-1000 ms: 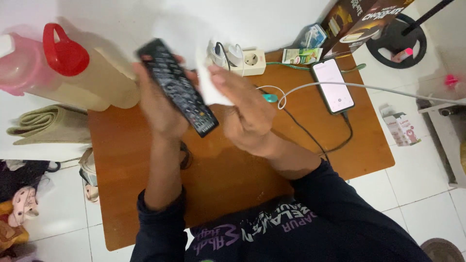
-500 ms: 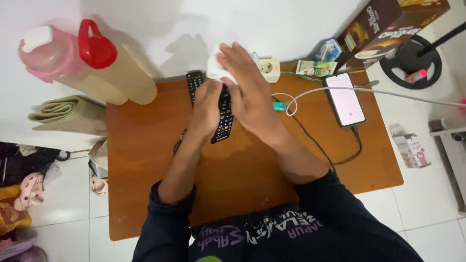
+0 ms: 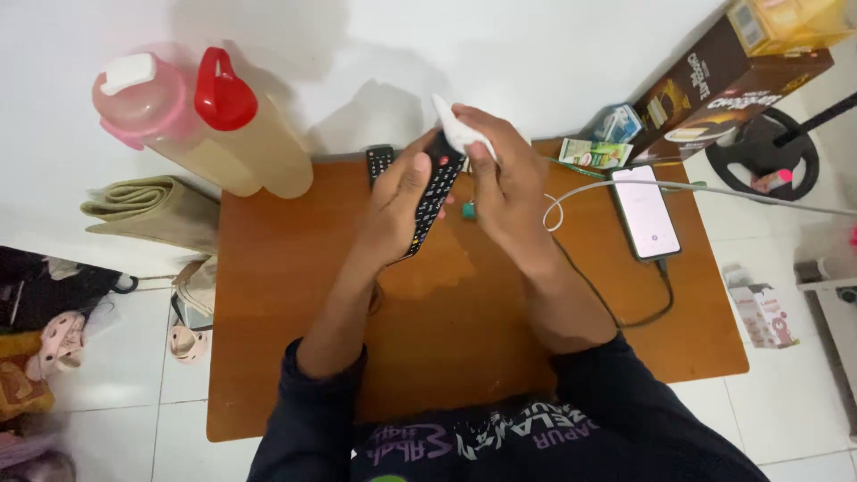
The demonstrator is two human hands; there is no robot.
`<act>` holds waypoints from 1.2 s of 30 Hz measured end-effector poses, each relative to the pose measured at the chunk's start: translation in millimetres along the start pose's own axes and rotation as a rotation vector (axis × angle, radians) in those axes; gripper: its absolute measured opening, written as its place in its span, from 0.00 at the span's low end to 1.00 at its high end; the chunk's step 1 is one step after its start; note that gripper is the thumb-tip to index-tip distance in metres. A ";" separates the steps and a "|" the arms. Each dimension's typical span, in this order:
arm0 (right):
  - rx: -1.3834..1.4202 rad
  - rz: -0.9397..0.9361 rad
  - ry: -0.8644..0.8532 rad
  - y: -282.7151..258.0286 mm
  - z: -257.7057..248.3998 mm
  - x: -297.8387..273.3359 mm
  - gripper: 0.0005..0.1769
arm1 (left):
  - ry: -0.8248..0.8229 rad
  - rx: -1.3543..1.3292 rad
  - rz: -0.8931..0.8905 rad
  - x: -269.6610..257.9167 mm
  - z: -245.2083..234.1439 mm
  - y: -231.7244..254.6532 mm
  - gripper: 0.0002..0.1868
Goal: Cleaning a television remote control using a white cloth.
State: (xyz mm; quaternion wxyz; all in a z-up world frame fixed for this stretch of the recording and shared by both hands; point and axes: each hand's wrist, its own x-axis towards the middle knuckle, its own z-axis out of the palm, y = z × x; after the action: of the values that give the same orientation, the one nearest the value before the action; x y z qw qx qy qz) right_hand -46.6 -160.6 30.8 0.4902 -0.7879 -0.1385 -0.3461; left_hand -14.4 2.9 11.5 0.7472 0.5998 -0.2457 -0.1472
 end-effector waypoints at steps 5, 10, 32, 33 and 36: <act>-0.024 -0.240 -0.086 -20.9 5.5 -6.3 0.15 | -0.019 0.175 0.258 7.6 -4.4 -23.8 0.28; -0.015 -0.194 -0.081 3.9 3.9 -2.8 0.15 | -0.045 0.175 0.090 2.5 -1.4 -11.0 0.32; 0.000 -0.214 -0.167 -9.3 7.0 -10.5 0.18 | -0.044 0.292 0.450 4.4 -9.5 -12.1 0.28; -0.090 -0.265 -0.207 -20.7 5.5 -10.8 0.17 | -0.044 0.338 0.539 5.8 -12.4 -19.3 0.27; 0.186 -0.212 -0.156 16.8 12.6 -7.2 0.18 | 0.001 0.299 0.193 4.8 -9.8 -21.8 0.29</act>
State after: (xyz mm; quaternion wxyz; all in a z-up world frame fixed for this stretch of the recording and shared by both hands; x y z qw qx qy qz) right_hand -37.2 -156.9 11.1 0.5095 -0.7446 -0.2897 -0.3195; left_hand -3.5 3.3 -10.3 0.6603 0.6779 -0.3211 -0.0362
